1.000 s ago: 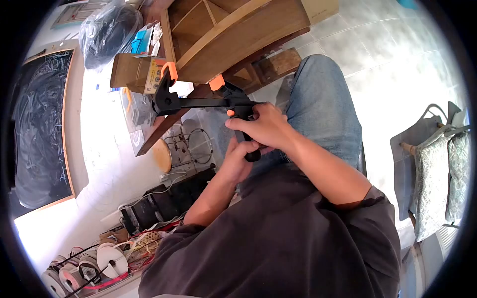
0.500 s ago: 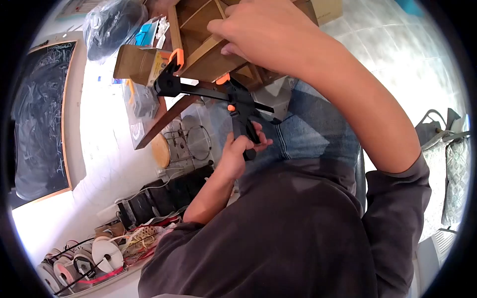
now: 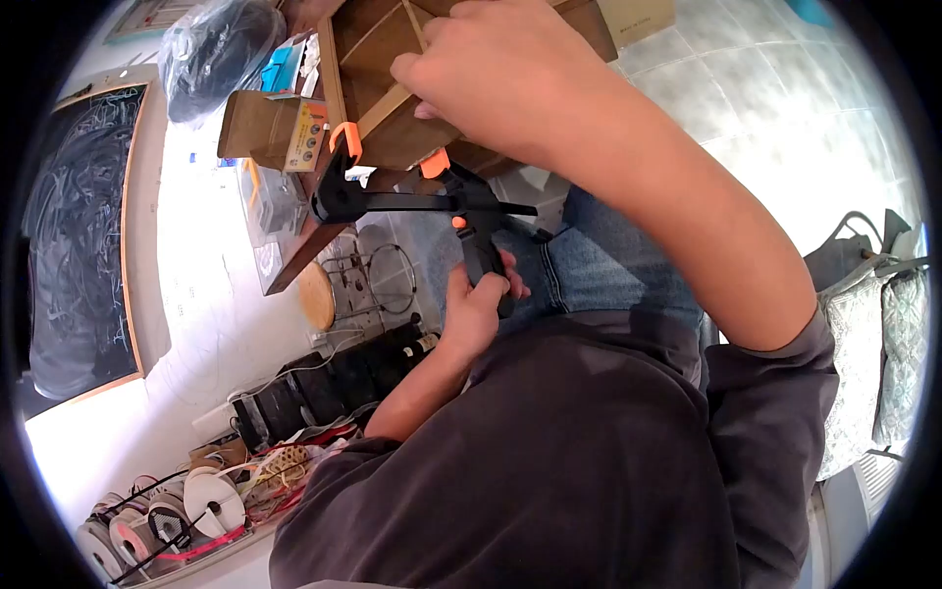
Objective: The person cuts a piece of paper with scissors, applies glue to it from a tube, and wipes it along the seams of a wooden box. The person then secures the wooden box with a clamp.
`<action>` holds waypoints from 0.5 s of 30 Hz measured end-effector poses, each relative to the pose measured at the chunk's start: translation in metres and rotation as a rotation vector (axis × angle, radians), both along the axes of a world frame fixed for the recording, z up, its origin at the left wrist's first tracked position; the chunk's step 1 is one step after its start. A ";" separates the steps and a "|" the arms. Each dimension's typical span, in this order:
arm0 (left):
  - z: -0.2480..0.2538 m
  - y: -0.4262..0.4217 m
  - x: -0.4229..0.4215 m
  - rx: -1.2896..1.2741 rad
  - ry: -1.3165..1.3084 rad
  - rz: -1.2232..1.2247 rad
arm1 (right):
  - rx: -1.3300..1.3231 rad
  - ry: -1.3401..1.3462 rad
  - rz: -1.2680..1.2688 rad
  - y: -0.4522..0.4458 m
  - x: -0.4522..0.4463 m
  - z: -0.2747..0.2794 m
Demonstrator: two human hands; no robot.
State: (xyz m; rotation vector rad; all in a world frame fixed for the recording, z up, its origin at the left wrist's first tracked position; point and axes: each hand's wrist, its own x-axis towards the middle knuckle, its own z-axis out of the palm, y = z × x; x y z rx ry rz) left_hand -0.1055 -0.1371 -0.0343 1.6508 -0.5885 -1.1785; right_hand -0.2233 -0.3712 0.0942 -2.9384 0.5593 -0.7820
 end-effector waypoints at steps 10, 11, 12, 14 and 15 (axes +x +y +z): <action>0.008 -0.005 0.005 0.038 -0.036 0.056 | 0.008 0.034 0.022 0.001 -0.001 0.006; 0.010 -0.007 0.005 0.027 -0.078 0.067 | 0.006 0.032 0.019 0.001 -0.001 0.006; 0.010 -0.006 0.006 0.027 -0.077 0.068 | 0.004 0.029 0.015 0.001 -0.001 0.006; 0.010 -0.005 0.009 0.051 -0.041 0.067 | 0.003 0.025 0.016 0.001 0.000 0.006; 0.013 -0.005 0.012 0.052 -0.040 0.067 | 0.000 0.021 0.014 0.001 0.000 0.005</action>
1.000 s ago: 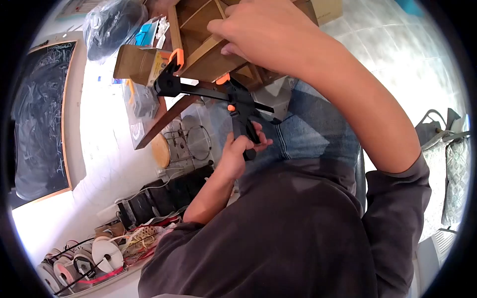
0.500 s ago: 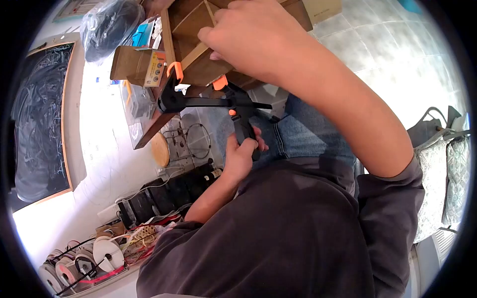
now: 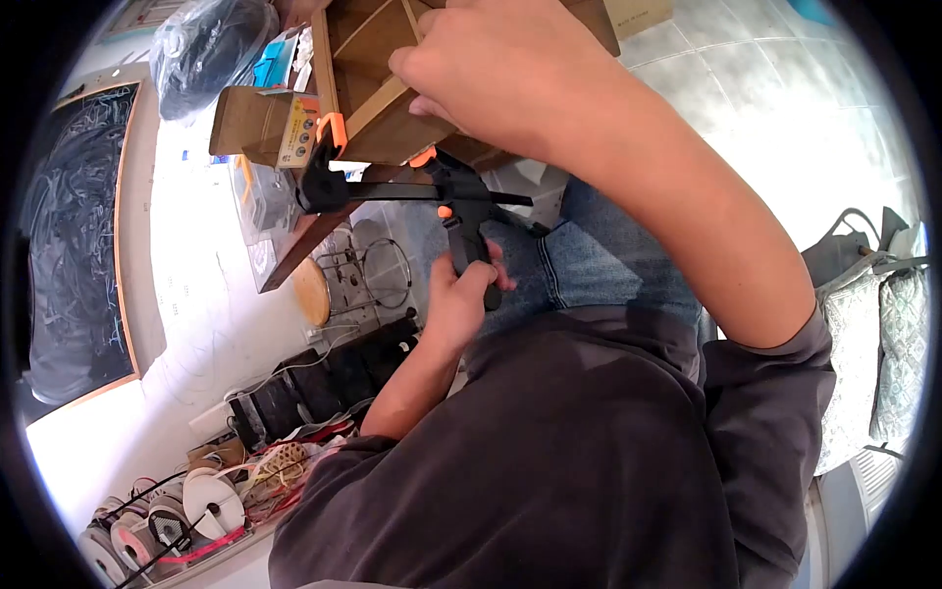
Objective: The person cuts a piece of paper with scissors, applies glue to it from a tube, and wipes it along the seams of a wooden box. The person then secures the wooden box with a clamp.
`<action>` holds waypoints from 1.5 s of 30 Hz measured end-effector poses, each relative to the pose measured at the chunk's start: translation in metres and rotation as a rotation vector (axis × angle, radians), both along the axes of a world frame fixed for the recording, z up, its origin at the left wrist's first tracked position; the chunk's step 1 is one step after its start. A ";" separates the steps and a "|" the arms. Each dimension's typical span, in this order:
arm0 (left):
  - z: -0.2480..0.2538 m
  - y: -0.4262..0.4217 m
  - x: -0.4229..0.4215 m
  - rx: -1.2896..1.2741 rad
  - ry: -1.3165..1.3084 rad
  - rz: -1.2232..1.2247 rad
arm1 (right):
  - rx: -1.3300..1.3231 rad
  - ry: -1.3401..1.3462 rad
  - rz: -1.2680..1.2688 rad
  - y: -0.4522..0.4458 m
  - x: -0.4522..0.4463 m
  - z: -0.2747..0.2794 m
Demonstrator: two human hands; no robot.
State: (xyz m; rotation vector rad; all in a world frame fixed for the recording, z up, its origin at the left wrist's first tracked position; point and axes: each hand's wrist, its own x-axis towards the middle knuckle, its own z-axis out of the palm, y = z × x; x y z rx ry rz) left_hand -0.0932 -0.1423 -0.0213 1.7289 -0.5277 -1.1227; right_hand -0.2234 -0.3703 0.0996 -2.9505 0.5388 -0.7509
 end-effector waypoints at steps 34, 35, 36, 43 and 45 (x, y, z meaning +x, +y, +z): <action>0.007 -0.005 -0.004 0.017 -0.023 -0.018 | 0.008 -0.049 0.040 -0.004 0.003 -0.003; 0.007 -0.006 -0.005 0.004 -0.010 -0.030 | 0.009 -0.037 0.028 -0.002 0.002 0.000; 0.006 -0.007 -0.004 0.003 -0.006 -0.024 | 0.011 -0.025 0.016 -0.002 0.002 0.001; 0.002 -0.006 -0.003 -0.021 -0.005 -0.012 | 0.001 -0.003 -0.001 0.002 0.002 0.003; 0.002 -0.006 -0.002 0.001 -0.018 -0.016 | 0.000 -0.048 0.014 -0.004 0.011 -0.007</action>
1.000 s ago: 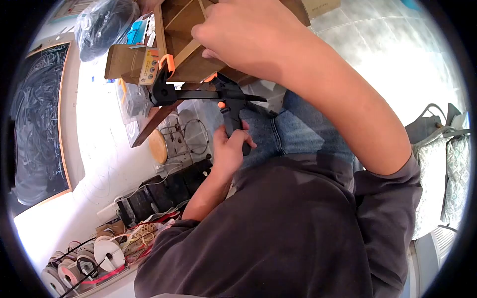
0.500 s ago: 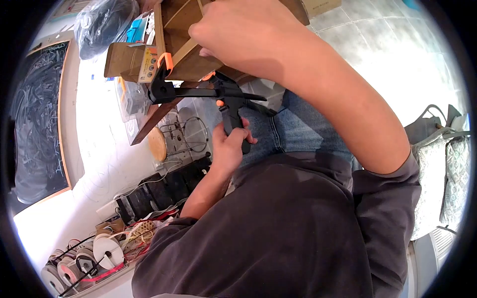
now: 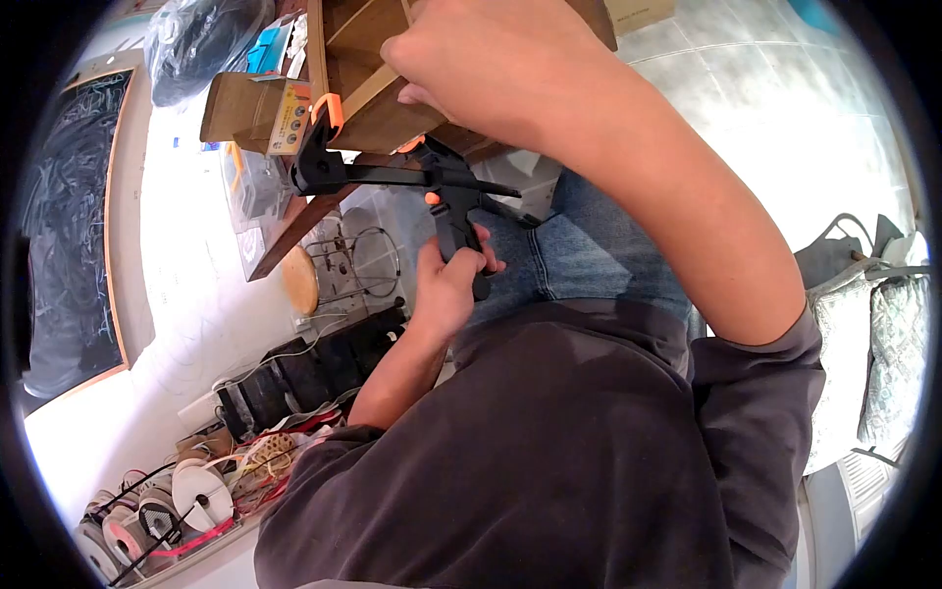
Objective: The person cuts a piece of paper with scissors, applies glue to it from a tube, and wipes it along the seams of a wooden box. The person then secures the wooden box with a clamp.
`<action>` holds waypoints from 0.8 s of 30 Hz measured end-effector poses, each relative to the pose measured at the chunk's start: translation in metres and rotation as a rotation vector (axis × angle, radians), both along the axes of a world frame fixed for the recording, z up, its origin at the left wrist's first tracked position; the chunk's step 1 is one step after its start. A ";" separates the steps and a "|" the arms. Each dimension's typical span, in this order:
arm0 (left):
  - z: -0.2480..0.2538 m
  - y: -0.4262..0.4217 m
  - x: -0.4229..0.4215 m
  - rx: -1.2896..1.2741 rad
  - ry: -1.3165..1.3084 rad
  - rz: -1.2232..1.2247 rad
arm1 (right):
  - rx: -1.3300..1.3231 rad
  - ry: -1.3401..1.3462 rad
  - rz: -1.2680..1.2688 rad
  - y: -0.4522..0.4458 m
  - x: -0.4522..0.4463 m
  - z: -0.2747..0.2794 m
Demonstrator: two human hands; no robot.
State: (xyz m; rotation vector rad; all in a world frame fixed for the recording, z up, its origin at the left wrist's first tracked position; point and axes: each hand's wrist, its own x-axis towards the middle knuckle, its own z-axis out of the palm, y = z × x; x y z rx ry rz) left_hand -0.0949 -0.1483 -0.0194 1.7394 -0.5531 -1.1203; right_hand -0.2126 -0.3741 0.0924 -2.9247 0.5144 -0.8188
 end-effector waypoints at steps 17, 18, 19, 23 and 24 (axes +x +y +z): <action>0.010 0.007 0.008 0.012 -0.033 -0.002 | -0.066 -0.097 0.010 0.006 0.005 0.006; 0.012 0.008 0.008 0.004 -0.024 0.007 | -0.057 -0.124 0.005 0.007 0.006 0.006; 0.013 0.010 0.008 0.027 -0.032 -0.010 | -0.066 -0.113 0.015 0.007 0.006 0.008; 0.051 0.016 0.003 -0.082 0.033 -0.107 | -0.092 -0.161 0.006 0.005 0.005 0.030; 0.062 0.020 0.005 -0.068 0.069 -0.174 | -0.079 -0.171 -0.011 0.004 0.005 0.038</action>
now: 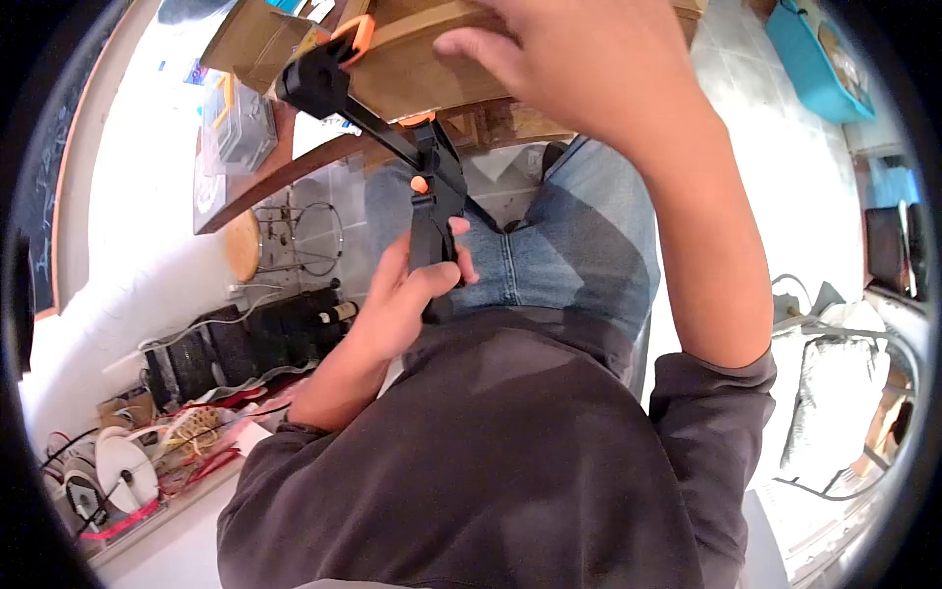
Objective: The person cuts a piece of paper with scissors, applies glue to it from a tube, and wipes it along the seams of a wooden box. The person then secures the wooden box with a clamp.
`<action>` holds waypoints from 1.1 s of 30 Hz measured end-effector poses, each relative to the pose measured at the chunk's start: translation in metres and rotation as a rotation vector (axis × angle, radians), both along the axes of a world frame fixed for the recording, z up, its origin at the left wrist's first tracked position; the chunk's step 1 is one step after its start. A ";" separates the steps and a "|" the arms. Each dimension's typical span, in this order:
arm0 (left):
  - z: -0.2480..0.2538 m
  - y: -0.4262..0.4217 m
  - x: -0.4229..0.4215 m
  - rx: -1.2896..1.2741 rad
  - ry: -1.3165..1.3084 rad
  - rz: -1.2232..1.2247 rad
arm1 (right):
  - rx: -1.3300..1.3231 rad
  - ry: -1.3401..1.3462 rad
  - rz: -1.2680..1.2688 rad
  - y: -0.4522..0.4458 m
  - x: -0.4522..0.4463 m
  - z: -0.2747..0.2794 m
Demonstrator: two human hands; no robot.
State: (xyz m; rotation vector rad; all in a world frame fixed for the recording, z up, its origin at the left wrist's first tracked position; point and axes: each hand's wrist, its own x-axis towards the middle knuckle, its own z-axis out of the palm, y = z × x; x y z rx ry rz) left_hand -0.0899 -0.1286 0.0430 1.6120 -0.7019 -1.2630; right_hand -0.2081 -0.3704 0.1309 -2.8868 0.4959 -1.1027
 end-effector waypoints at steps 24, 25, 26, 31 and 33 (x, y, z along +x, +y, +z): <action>0.078 0.017 -0.002 -0.219 0.418 -0.034 | 0.494 -0.013 0.025 -0.025 0.020 0.034; 0.072 0.019 -0.001 -0.216 0.419 -0.038 | 0.478 -0.018 0.008 -0.020 0.021 0.031; 0.061 0.023 -0.001 -0.158 0.437 0.030 | 0.464 0.014 0.002 -0.012 0.020 0.030; 0.011 0.028 -0.012 -0.006 0.286 0.119 | 0.242 0.092 -0.089 0.020 0.012 0.001; -0.009 0.021 -0.018 0.055 0.179 0.124 | 0.181 -0.011 -0.045 0.021 0.008 -0.017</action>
